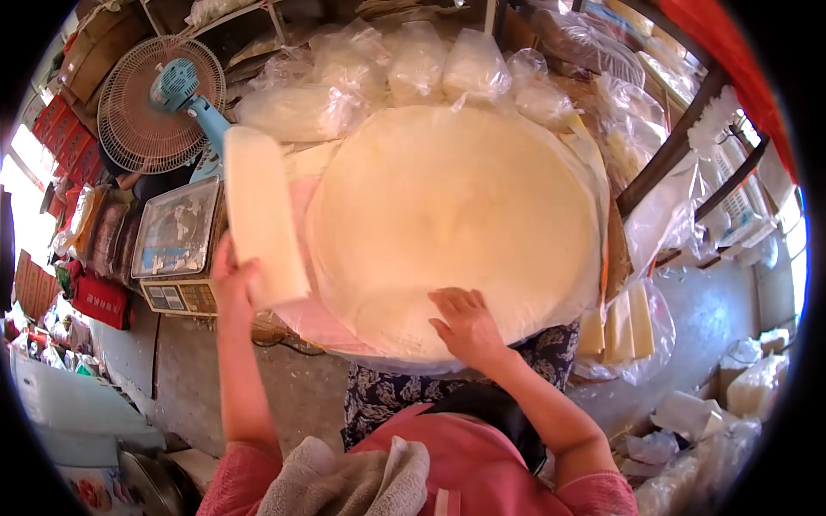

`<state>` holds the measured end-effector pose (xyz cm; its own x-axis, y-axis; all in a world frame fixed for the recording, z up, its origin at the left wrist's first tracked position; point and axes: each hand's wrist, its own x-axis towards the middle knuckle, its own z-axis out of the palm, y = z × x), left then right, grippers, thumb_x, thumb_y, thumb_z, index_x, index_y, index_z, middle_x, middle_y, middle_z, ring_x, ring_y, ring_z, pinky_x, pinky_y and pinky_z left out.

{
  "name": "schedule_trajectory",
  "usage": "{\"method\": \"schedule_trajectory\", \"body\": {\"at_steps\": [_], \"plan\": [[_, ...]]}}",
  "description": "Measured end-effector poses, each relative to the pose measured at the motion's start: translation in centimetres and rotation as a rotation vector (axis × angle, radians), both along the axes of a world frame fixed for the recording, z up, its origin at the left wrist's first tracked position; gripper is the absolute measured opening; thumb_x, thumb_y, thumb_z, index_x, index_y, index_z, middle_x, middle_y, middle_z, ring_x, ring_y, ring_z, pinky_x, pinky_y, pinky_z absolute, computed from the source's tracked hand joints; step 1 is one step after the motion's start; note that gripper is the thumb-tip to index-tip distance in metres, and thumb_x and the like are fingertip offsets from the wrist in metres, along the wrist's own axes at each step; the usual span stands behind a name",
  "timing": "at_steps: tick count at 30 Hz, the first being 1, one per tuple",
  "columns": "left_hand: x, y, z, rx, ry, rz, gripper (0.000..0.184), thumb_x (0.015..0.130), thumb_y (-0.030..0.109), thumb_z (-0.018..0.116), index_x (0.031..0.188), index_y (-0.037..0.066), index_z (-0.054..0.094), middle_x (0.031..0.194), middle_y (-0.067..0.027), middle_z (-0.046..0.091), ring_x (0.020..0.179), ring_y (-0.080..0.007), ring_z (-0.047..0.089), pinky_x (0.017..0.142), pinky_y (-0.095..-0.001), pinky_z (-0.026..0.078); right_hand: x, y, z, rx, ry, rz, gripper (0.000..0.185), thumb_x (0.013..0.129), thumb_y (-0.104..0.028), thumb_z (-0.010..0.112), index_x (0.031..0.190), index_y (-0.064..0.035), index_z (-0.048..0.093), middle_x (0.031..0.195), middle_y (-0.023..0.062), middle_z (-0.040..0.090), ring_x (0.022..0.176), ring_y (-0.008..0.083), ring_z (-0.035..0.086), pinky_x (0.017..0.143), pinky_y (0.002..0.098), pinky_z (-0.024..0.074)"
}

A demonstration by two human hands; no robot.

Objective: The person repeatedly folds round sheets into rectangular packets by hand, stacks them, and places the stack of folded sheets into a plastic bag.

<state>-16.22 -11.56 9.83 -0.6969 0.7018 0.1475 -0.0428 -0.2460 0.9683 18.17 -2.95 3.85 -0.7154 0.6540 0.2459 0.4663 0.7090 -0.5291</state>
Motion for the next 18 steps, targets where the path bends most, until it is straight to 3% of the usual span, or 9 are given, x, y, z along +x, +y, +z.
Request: {"method": "schedule_trajectory", "body": {"at_steps": [1,5,8,9,12,14,16,17,18], "plan": [[-2.4,0.2,-0.3,-0.009,-0.04,0.013,0.062,0.074,-0.007,0.056,0.134,-0.002,0.044,0.111,-0.0128,0.063,0.09,-0.0179,0.063,0.075,-0.0282,0.052,0.5,0.2,-0.4,0.06,-0.064,-0.02,0.04,0.084,-0.02,0.064,0.118,-0.0034,0.055,0.122,0.0148,0.055,0.118,0.0337,0.047,0.099,0.0475,0.0352],[-9.7,0.9,-5.4,-0.319,0.043,-0.062,0.064,0.074,-0.003,0.056,0.137,0.001,0.043,0.111,-0.011,0.063,0.093,-0.0171,0.062,0.08,-0.028,0.049,1.4,-0.4,-1.3,0.241,-0.207,-0.022,0.039,0.08,-0.022,0.067,0.114,-0.0036,0.057,0.123,0.013,0.053,0.12,0.0327,0.045,0.099,0.0487,0.0344],[-6.6,1.8,-3.5,-0.705,0.348,0.084,0.061,0.075,0.001,0.055,0.135,0.002,0.045,0.118,-0.0154,0.06,0.104,-0.0211,0.058,0.088,-0.0322,0.046,1.2,0.4,-1.6,0.292,-0.178,-0.007,0.029,0.078,-0.018,0.068,0.102,-0.0041,0.06,0.118,0.0122,0.055,0.115,0.0314,0.05,0.095,0.0465,0.0381],[-6.6,2.1,-6.0,-0.78,0.803,0.314,0.058,0.078,0.002,0.052,0.135,0.004,0.045,0.132,-0.0161,0.05,0.122,-0.0244,0.047,0.099,-0.0378,0.04,1.2,0.8,-1.7,0.287,-0.176,0.011,0.026,0.077,-0.017,0.068,0.098,-0.0041,0.06,0.116,0.0118,0.056,0.114,0.031,0.051,0.095,0.0459,0.0386],[-6.1,3.2,-9.2,-0.787,1.297,0.056,0.056,0.081,0.0,0.049,0.136,0.007,0.045,0.144,-0.0111,0.037,0.134,-0.0258,0.031,0.109,-0.0408,0.03,1.0,1.7,-2.4,0.323,-0.166,0.051,0.015,0.077,-0.016,0.065,0.085,-0.0054,0.059,0.11,0.0099,0.056,0.107,0.028,0.052,0.092,0.0439,0.0386],[-4.8,3.4,-8.7,-0.777,1.202,0.026,0.051,0.082,-0.002,0.047,0.132,0.008,0.05,0.142,-0.0077,0.04,0.136,-0.0266,0.03,0.113,-0.0403,0.024,0.7,2.1,-2.1,0.367,-0.163,0.071,0.013,0.078,-0.015,0.065,0.086,-0.0055,0.059,0.102,0.0105,0.059,0.097,0.0276,0.056,0.086,0.0418,0.0433],[-5.2,3.5,-8.2,-0.697,1.106,-0.008,0.048,0.08,-0.003,0.049,0.126,0.008,0.055,0.138,-0.009,0.046,0.135,-0.0273,0.031,0.114,-0.0405,0.021,0.2,3.5,-0.4,-0.001,-0.206,-0.111,0.011,0.078,-0.012,0.063,0.086,-0.0055,0.059,0.093,0.0118,0.06,0.085,0.0286,0.058,0.077,0.0401,0.0462],[-4.8,3.3,-7.5,-0.69,1.212,0.044,0.044,0.078,-0.004,0.05,0.12,0.007,0.058,0.133,-0.0097,0.049,0.131,-0.0274,0.035,0.111,-0.0407,0.025,0.0,4.2,0.5,-0.183,-0.221,-0.202,0.009,0.078,-0.011,0.062,0.086,-0.0055,0.059,0.089,0.0125,0.06,0.079,0.0291,0.059,0.073,0.0392,0.0477],[-3.6,3.0,-6.1,-0.679,1.32,0.096,0.04,0.077,-0.004,0.051,0.114,0.007,0.06,0.128,-0.0105,0.052,0.128,-0.0276,0.039,0.109,-0.0409,0.029,-0.1,5.0,1.1,-0.101,-0.061,-0.247,0.009,0.079,-0.011,0.06,0.087,-0.0058,0.059,0.088,0.0133,0.06,0.078,0.0301,0.059,0.071,0.0393,0.048]]}}
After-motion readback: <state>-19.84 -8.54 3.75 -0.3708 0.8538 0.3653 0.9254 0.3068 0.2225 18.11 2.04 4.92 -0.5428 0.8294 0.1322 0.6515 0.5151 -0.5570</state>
